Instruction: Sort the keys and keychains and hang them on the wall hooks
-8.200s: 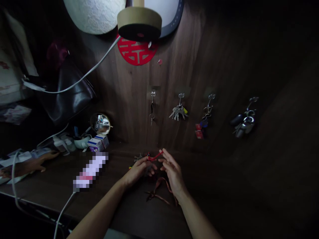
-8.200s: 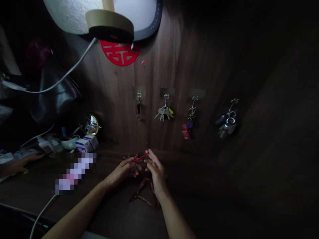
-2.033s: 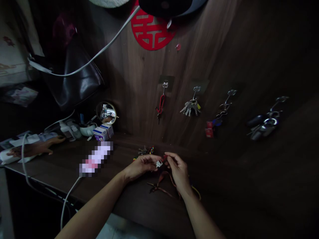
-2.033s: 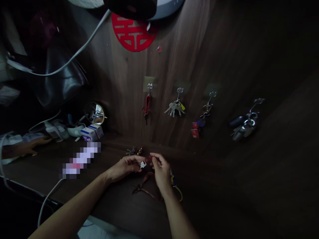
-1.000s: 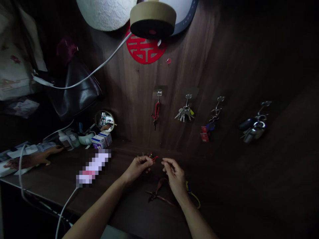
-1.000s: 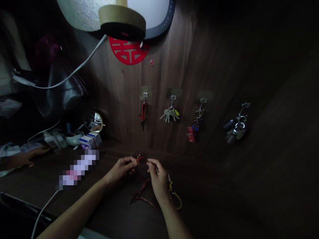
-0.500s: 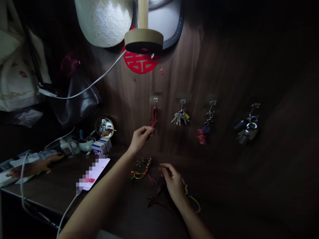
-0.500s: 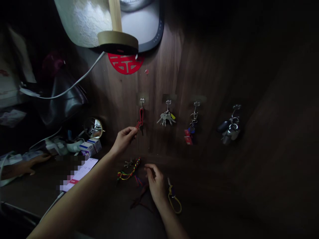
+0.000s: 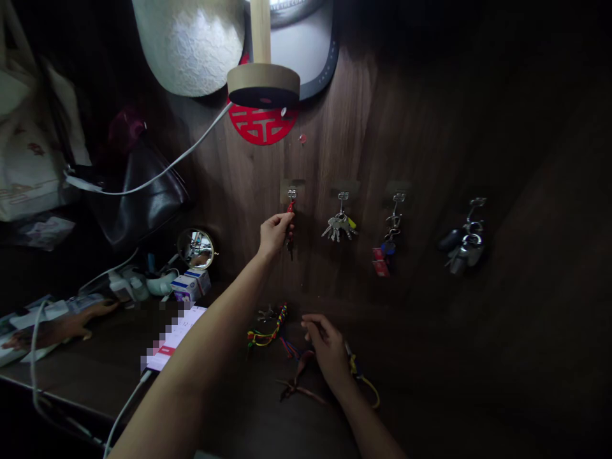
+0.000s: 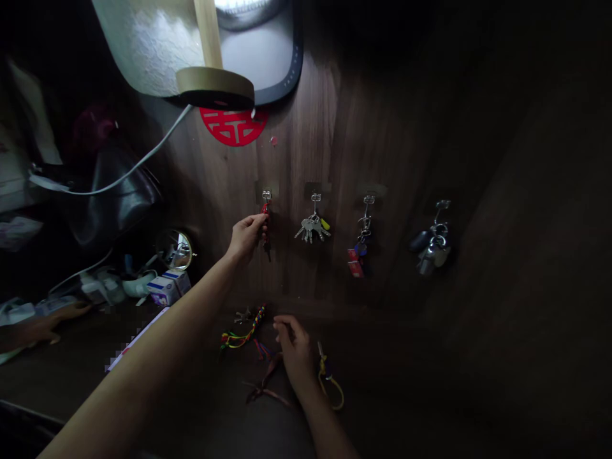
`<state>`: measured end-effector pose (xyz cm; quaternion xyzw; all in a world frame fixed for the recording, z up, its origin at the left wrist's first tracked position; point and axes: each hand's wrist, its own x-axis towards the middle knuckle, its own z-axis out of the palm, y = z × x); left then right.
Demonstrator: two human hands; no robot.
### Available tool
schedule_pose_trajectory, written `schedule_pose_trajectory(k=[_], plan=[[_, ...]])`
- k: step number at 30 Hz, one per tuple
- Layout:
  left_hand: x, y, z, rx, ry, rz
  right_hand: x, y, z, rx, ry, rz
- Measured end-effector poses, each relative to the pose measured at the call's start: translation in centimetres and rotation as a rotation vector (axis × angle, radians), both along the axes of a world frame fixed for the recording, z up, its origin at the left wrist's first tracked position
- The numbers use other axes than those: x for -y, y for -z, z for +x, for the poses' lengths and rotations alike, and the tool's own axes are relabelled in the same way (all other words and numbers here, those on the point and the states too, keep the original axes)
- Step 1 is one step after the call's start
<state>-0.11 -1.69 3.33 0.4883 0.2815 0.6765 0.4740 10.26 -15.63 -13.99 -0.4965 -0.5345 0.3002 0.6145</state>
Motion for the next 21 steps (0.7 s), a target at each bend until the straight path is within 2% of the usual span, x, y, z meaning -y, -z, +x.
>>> schedule_pose_trajectory(k=[11,21], plan=[[-1.2,2.0,0.0,0.023,0.020,-0.083,0.1,0.0,0.1,0.031,0.005,0.000],[0.2,4.6,-0.9,0.013,0.087,-0.122,-0.1,0.5,0.3,0.084,0.006,0.026]])
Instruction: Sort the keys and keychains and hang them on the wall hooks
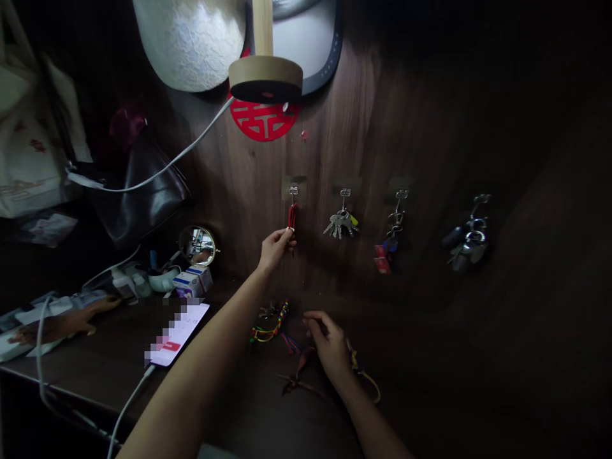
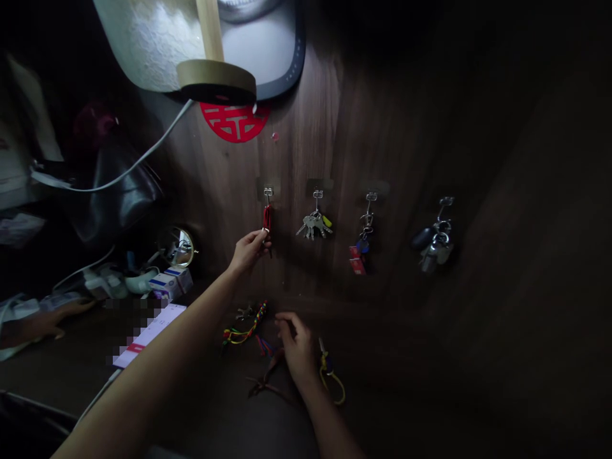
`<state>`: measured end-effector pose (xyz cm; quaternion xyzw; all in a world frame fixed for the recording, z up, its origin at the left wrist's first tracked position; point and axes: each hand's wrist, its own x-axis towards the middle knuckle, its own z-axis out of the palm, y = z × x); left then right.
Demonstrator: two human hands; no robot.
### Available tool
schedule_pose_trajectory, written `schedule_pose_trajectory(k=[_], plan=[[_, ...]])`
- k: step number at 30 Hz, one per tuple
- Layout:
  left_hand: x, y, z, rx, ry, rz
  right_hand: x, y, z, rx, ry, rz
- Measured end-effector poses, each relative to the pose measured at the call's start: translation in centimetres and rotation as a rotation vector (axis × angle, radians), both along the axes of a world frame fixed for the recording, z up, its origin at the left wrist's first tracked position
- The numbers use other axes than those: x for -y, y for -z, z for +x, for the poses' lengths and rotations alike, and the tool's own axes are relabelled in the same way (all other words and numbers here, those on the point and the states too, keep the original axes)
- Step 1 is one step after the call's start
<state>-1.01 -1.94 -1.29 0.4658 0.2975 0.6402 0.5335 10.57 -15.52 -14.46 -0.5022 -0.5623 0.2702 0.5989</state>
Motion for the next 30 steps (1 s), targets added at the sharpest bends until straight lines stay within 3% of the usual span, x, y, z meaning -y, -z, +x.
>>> schedule_pose_trajectory(k=[12,21,30], plan=[[1.9,4.1,-3.6,-0.098,0.018,-0.054,0.2,-0.2,0.1,0.051,-0.009,-0.009],[3.8,8.7,-6.8,-0.243,-0.018,-0.104,-0.2,0.5,0.0,0.054,-0.029,-0.003],[6.7,12.5,-7.2,-0.468,-0.102,-0.079,-0.2,0.6,0.1,0.061,-0.003,-0.025]])
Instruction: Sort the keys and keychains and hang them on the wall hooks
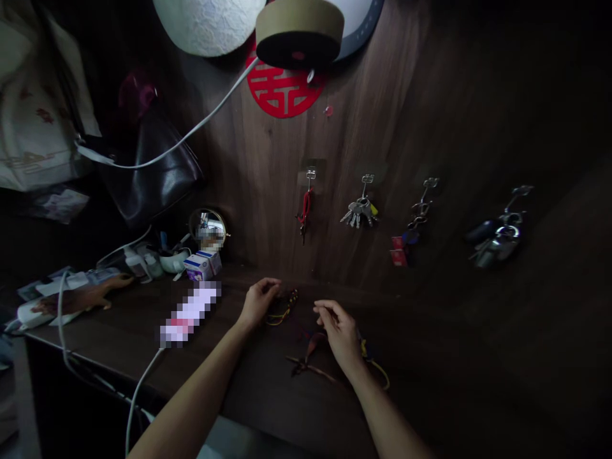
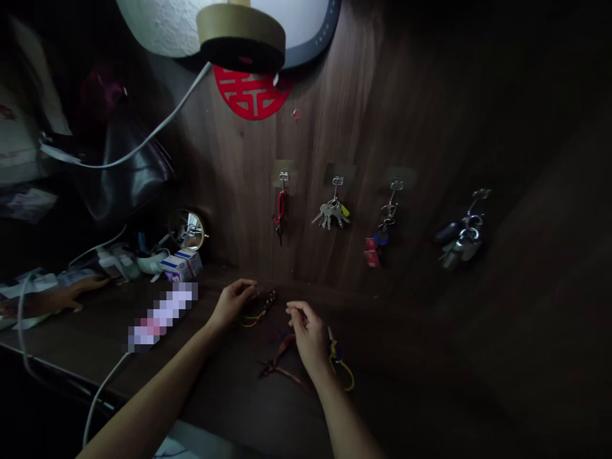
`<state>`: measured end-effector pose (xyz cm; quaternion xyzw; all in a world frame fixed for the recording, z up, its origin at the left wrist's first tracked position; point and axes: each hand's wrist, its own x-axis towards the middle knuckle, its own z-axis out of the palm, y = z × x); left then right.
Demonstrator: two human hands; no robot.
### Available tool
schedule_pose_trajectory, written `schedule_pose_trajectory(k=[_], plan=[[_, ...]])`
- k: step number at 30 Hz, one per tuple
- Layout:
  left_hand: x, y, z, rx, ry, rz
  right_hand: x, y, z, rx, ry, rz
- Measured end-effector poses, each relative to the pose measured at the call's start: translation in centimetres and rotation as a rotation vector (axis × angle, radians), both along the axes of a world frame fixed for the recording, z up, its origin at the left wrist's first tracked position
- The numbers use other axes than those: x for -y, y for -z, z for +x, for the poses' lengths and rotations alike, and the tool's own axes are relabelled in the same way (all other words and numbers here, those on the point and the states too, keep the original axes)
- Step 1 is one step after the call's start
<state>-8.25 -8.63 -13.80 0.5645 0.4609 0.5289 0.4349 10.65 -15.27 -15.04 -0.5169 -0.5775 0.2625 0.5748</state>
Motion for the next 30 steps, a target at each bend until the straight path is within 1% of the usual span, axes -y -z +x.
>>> schedule_pose_trajectory(k=[4,8,10,12,14,18,21,24,27,30], plan=[[0.7,1.0,-0.1,-0.295,-0.025,0.124,-0.1,0.2,0.1,-0.003,0.007,-0.003],[0.9,1.4,-0.6,-0.541,-0.031,0.326,-0.1,0.3,0.1,0.001,0.003,0.001],[0.9,1.5,-0.7,-0.687,-0.042,0.384,-0.1,0.2,0.1,-0.002,0.005,0.000],[1.0,1.6,-0.7,-0.841,-0.064,0.383,-0.1,0.1,0.0,-0.006,0.007,0.003],[1.2,1.7,-0.5,-0.968,-0.086,0.348,-0.1,0.1,0.0,-0.007,0.007,0.006],[1.5,1.5,-0.2,-1.090,-0.096,0.317,-0.1,0.1,-0.1,0.000,0.002,0.000],[1.6,1.2,-0.1,-1.085,-0.091,0.315,0.0,0.0,-0.2,-0.010,-0.005,-0.011],[1.5,0.9,-0.2,-0.983,-0.076,0.303,0.1,-0.2,-0.3,-0.023,-0.013,-0.016],[1.4,0.7,-0.2,-0.757,-0.101,0.261,0.1,-0.3,-0.3,-0.018,-0.009,-0.016],[1.4,0.3,0.2,-0.393,-0.108,0.123,0.1,-0.3,-0.2,-0.004,-0.015,-0.014]])
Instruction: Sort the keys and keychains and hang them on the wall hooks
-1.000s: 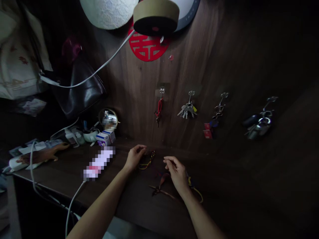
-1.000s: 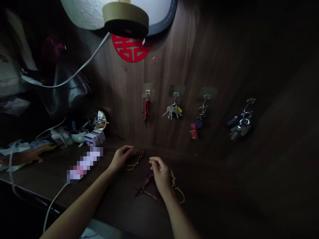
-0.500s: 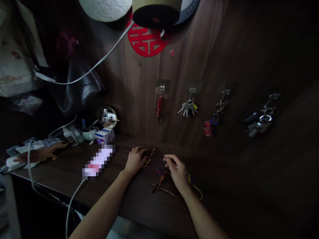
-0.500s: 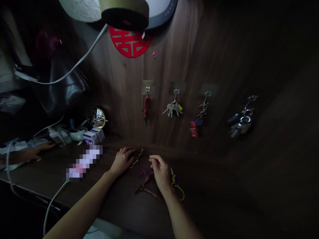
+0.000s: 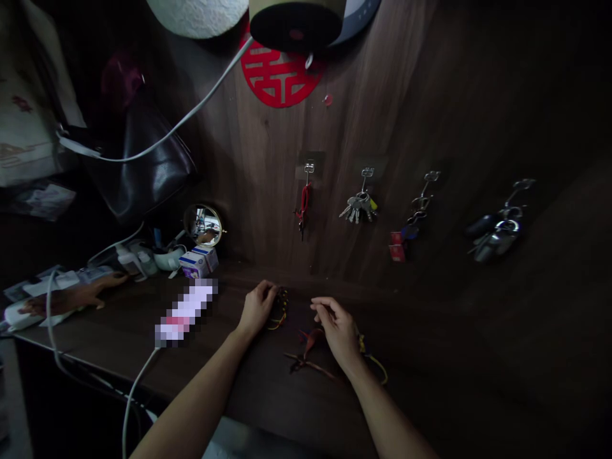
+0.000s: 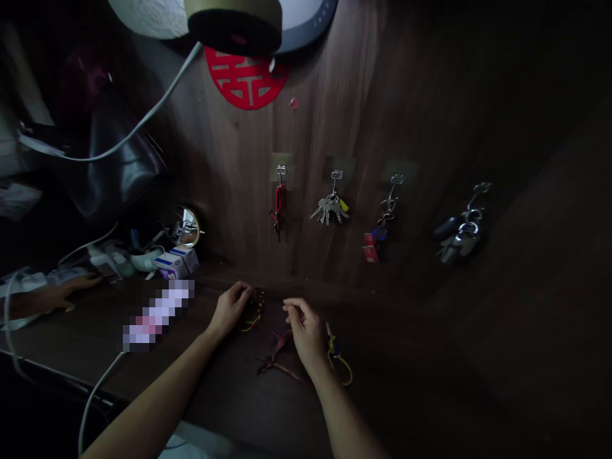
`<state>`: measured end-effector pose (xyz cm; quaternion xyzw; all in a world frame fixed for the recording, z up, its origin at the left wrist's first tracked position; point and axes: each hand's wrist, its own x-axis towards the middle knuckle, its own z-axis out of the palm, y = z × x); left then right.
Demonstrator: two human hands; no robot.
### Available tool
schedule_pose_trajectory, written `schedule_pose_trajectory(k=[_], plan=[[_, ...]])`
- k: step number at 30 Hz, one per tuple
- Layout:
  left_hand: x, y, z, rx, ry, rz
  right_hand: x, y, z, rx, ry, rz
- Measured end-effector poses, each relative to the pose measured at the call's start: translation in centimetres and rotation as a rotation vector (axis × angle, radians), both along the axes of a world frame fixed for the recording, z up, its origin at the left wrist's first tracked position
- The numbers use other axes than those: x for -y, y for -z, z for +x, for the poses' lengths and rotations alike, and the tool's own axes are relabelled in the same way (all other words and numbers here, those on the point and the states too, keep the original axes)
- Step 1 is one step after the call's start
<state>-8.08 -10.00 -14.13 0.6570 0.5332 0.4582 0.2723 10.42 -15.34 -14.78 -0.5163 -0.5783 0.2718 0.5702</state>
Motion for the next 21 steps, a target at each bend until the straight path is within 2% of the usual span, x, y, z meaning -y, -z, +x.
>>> schedule_pose_trajectory(k=[2,4,7,10,15,21], plan=[[0.1,-0.3,0.3,0.314,0.070,-0.146,0.0,0.0,0.0,0.013,-0.007,0.003],[0.3,-0.6,0.5,0.614,0.196,-0.313,0.0,0.0,0.0,0.024,-0.006,0.003],[0.6,-1.0,0.7,0.877,0.376,-0.503,0.0,0.0,-0.1,0.030,-0.002,0.004],[1.0,-1.3,0.8,0.954,0.484,-0.568,0.1,-0.1,-0.2,0.030,-0.001,0.016],[1.5,-1.4,1.2,0.956,0.603,-0.620,0.1,-0.2,-0.3,0.034,-0.002,0.022],[1.6,-0.8,2.0,0.981,0.730,-0.588,0.1,0.0,-0.4,0.093,-0.021,0.032]])
